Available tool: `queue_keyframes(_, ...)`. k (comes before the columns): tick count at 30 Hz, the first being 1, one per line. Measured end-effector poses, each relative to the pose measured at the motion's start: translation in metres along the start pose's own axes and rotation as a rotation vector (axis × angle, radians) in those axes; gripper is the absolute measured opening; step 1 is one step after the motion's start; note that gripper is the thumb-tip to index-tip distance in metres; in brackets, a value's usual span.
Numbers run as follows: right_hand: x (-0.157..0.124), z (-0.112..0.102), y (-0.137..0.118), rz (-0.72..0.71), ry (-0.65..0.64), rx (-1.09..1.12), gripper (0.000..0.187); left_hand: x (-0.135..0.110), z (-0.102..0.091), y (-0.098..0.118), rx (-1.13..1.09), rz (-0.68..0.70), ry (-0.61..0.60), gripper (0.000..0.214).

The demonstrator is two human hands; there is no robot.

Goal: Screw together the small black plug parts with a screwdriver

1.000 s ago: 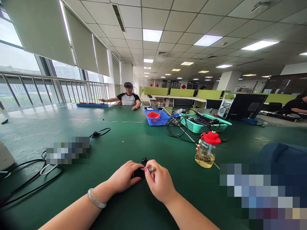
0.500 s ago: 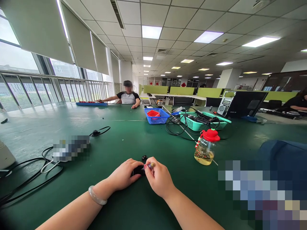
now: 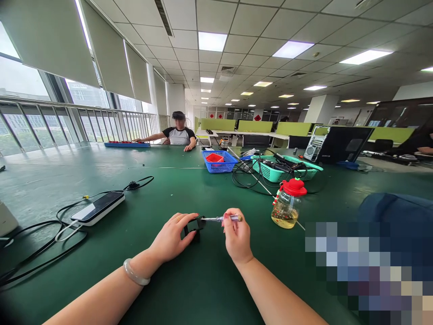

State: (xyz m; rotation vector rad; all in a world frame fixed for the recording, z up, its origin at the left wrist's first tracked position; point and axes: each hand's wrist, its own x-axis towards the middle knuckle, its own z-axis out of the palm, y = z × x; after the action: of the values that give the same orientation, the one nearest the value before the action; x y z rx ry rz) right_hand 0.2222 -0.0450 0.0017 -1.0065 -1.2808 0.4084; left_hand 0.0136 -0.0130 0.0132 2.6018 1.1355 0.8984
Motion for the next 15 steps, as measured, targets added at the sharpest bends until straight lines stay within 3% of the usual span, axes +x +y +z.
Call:
queue_keyframes(3,0.010,-0.004,0.019,0.128,0.114,0.044,0.025,0.000,0.001,-0.003,0.098,-0.149,0.003,0.045)
queue_keyframes(7,0.019,-0.007,0.032,0.223,0.178,0.008,0.029,-0.001,0.001,-0.008,0.240,-0.280,-0.126,0.037)
queue_keyframes(12,0.018,-0.007,0.032,0.207,0.137,-0.008,0.032,0.000,-0.001,-0.005,0.318,-0.342,-0.129,0.033)
queue_keyframes(15,0.016,-0.006,0.033,0.205,0.058,-0.016,0.034,0.000,0.000,-0.004,0.231,-0.282,-0.079,0.036)
